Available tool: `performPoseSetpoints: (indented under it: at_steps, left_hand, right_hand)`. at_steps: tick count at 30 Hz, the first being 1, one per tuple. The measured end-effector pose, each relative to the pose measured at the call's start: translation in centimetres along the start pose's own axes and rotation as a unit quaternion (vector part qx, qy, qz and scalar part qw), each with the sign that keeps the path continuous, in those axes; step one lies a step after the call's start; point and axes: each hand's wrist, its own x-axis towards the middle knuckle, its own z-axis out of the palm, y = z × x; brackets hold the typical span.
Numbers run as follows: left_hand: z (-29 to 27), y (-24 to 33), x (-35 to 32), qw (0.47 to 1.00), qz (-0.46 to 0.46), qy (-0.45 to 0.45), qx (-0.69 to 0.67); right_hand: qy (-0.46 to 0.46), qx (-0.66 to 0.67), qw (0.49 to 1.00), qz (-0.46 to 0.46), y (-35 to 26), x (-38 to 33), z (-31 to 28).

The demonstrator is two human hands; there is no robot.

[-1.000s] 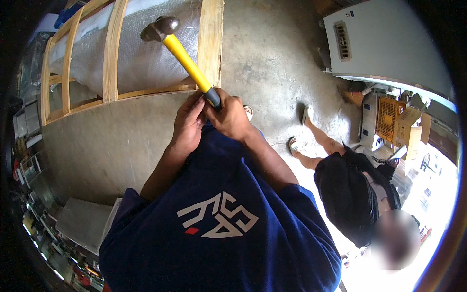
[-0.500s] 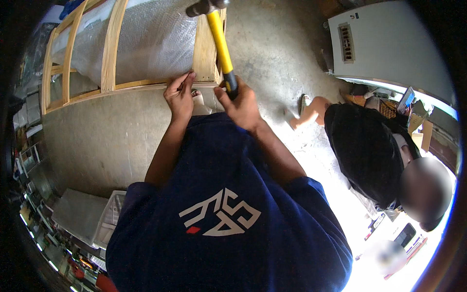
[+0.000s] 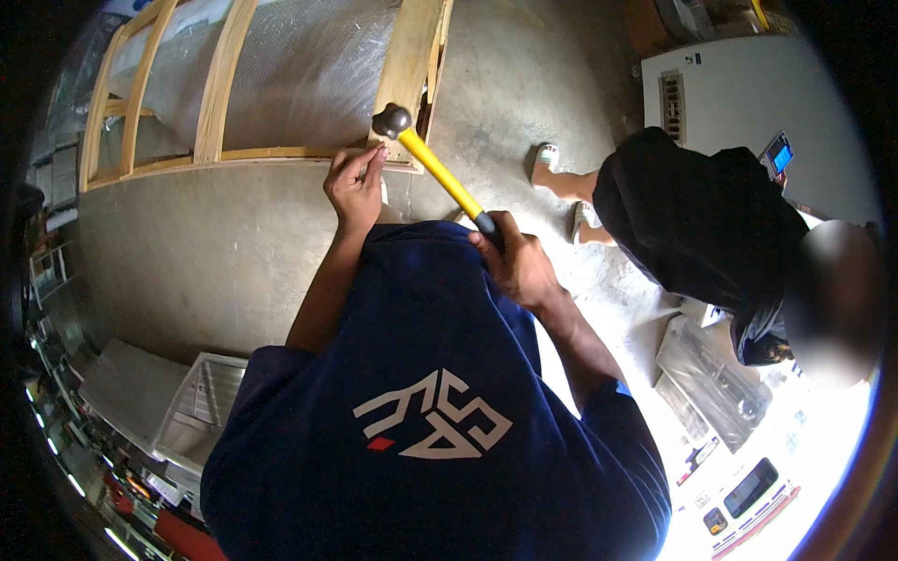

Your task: The person uses a hammer to drive nails into a wooden crate frame that encloses a bubble-wrapped item. They repeatedly position nails and strike them along the crate's edges, occasionally repositioning the crate and retrieving additional nails from a nearby table.

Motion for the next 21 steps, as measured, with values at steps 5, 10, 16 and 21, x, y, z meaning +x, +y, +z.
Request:
performPoseSetpoints:
  at_steps: [5, 10, 16, 21]
  left_hand:
    - [-0.1, -0.4, -0.5, 1.000, -0.008, -0.002, 0.000]
    - [-0.4, -0.1, -0.2, 0.999, 0.029, 0.002, -0.035]
    - [-0.5, -0.6, -1.0, 1.000, 0.026, -0.003, 0.017]
    - [-1.2, 0.5, -1.6, 0.999, 0.034, -0.001, 0.035]
  right_hand:
    - [-0.021, -0.045, 0.998, -0.027, 0.3, -0.5, -0.3]
    - [0.022, -0.067, 0.997, -0.043, -2.3, -1.3, -1.4]
    - [-0.027, -0.160, 0.986, -0.037, 0.3, 0.0, -0.7]
    - [0.030, -0.101, 0.992, -0.068, -0.9, -0.9, -0.8]
